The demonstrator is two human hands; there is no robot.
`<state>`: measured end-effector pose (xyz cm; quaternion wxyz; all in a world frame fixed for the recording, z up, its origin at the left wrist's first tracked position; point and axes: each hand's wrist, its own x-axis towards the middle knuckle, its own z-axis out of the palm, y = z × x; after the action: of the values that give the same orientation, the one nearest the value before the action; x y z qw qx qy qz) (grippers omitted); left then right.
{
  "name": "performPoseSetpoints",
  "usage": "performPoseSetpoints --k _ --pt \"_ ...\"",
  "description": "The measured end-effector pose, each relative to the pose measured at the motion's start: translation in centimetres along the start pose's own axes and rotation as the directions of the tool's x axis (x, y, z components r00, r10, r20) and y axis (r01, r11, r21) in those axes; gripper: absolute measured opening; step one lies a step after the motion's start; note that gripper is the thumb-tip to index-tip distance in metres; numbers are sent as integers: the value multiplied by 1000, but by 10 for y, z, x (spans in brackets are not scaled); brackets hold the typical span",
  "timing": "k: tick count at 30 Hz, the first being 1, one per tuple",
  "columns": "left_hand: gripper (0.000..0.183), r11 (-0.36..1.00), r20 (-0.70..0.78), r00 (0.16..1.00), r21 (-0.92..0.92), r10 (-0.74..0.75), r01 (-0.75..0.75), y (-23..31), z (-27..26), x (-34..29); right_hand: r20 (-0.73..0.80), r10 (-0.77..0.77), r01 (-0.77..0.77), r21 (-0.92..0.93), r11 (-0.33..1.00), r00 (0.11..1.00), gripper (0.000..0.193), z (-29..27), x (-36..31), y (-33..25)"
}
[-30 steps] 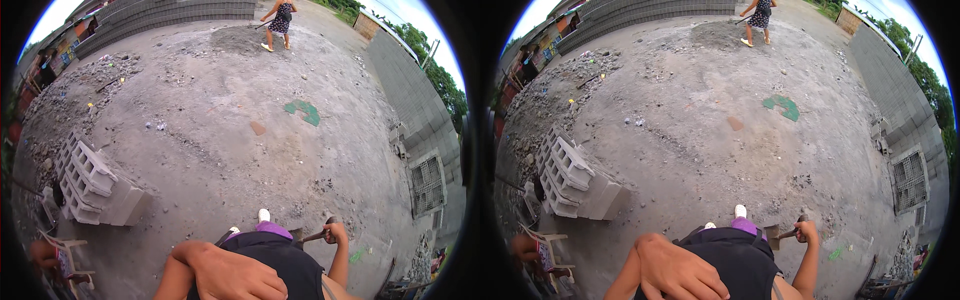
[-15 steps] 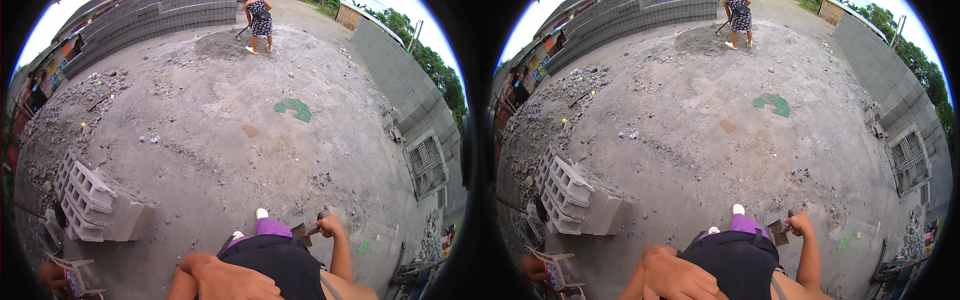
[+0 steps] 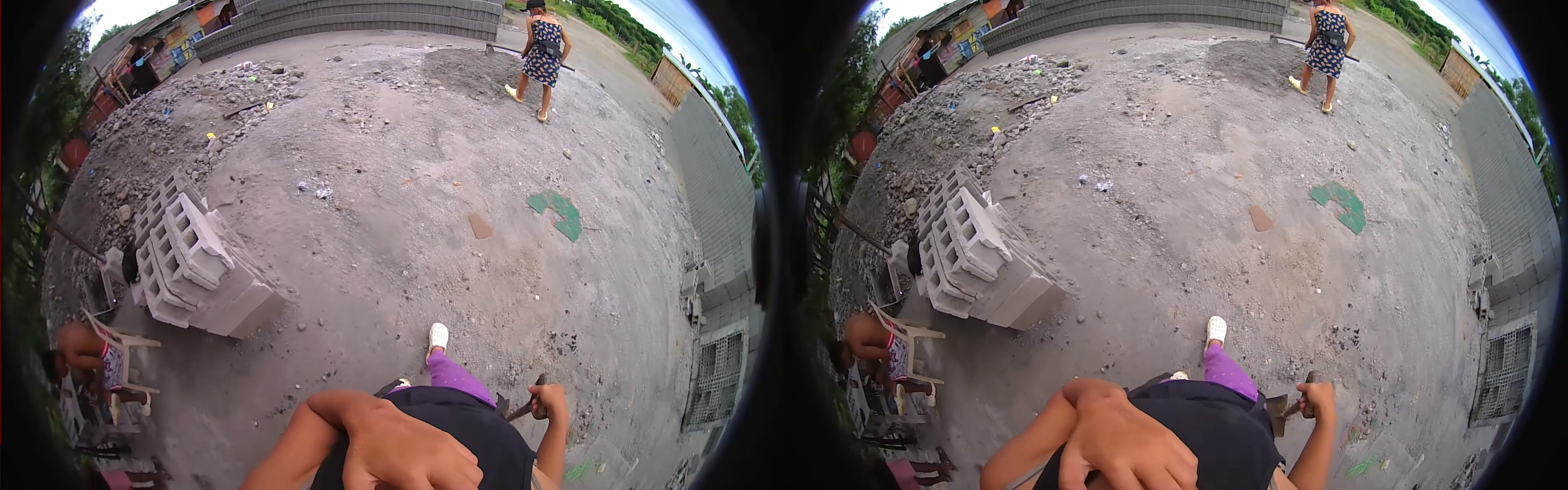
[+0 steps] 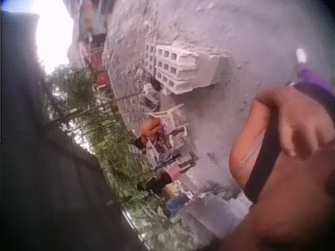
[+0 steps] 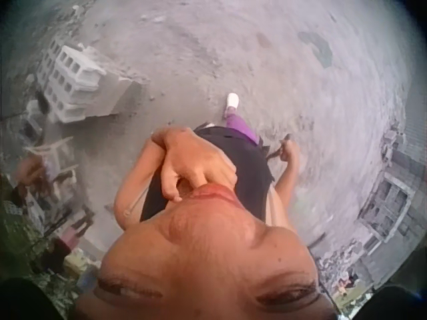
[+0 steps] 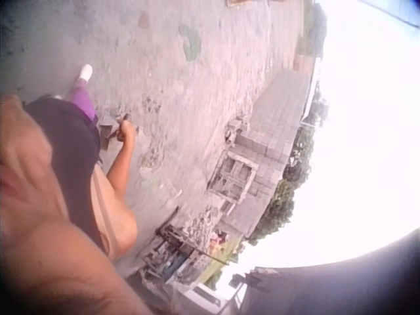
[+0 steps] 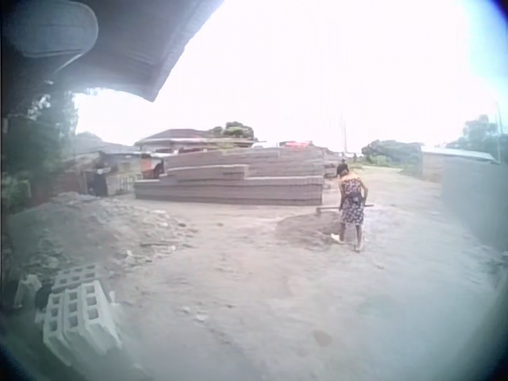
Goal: Shoveling and moving gravel in an outdoor area using a shovel.
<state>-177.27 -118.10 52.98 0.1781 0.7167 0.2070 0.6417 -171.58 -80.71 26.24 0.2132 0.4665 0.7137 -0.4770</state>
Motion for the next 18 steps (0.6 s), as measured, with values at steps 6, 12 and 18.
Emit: performPoseSetpoints --k 6,12,18 --pt "37 971 25 971 12 -239 239 -11 -57 -10 290 12 -3 -34 999 957 20 6 53 -71" --pt "24 863 -268 882 232 -387 449 -57 -154 -48 597 37 -132 115 985 801 27 -25 182 -82" --pt "39 760 -752 512 23 -414 649 -37 -242 -114 341 -57 -1 167 986 938 31 -54 154 -201"
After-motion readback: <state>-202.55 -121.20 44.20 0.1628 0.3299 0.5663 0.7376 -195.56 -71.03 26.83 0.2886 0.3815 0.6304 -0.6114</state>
